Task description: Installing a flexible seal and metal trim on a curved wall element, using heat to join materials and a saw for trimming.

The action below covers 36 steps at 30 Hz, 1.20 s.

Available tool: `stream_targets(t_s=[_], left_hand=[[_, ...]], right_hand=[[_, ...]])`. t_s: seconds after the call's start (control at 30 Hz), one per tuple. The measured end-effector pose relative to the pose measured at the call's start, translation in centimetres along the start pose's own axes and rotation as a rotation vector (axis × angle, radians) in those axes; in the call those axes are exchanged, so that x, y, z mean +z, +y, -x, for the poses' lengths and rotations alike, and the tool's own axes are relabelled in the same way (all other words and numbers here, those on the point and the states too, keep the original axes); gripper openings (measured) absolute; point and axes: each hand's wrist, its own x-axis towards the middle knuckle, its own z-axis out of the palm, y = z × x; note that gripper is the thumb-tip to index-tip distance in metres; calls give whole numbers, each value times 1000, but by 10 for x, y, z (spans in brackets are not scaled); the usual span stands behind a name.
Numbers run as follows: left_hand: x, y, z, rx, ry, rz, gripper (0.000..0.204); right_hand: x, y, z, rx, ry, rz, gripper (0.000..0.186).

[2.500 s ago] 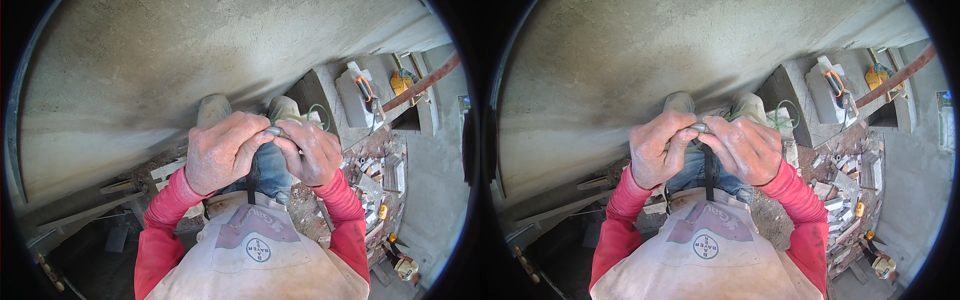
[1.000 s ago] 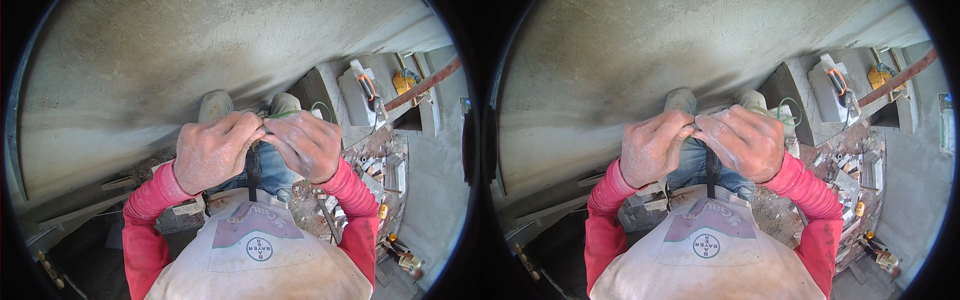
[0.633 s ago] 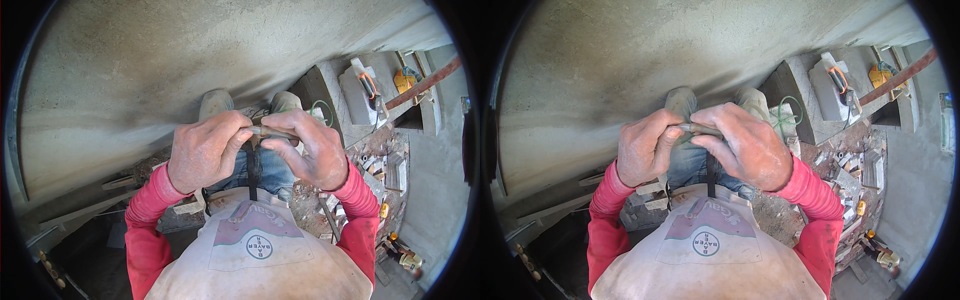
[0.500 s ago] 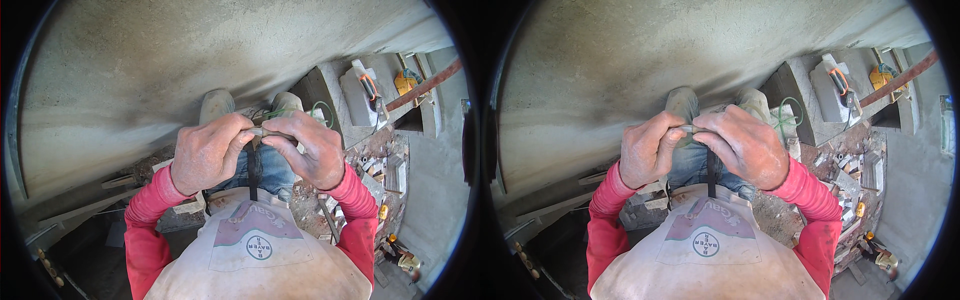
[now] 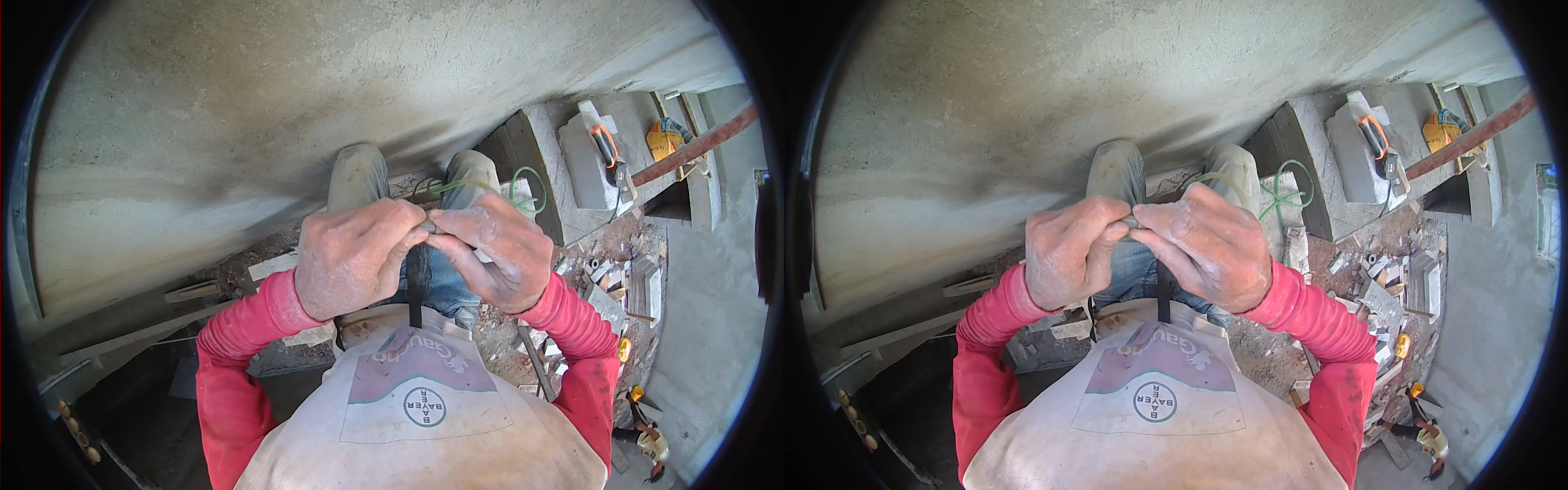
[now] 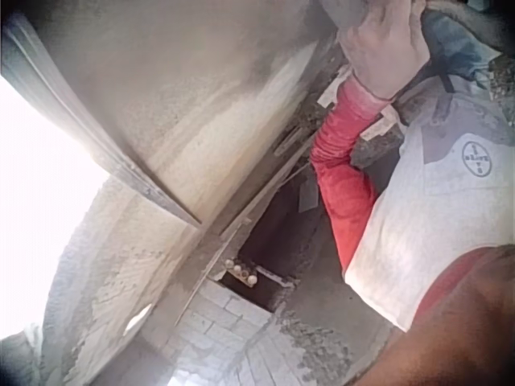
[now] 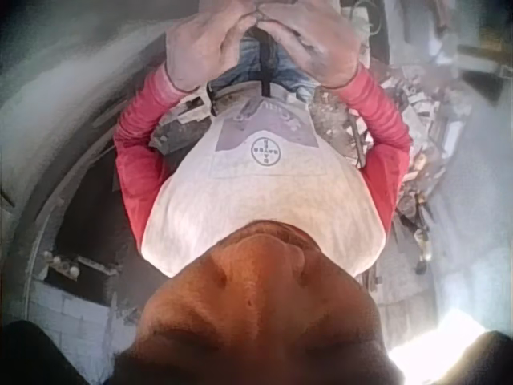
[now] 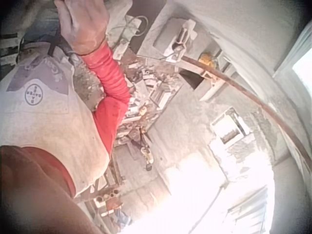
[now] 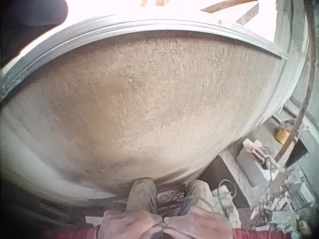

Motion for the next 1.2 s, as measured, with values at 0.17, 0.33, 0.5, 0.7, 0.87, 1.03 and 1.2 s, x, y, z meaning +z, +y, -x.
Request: stream_targets(t_s=[0.17,0.33,0.5,0.7,0.87,1.03,1.2], left_hand=[[0,1,5,-29,-31,33,8],[2,0,7,-55,-79,61,7],[1,0,1,-129,-75,165,9],[-12,-3,-6,-129,-55,137,14],[-14,-5,0,-107,-173,117,17],[-9,-3,8,-70,-209,19,13],[-2,2,16,-42,-146,-38,11]], right_hand=[[3,-1,3,-62,11,25,36],[4,8,6,-113,-25,68,37],[-4,8,2,-88,-69,31,35],[-8,-15,-15,320,-35,-113,30],[-13,-7,-3,149,-214,47,29],[-4,-2,4,72,-198,6,30],[3,1,13,21,-167,24,34]])
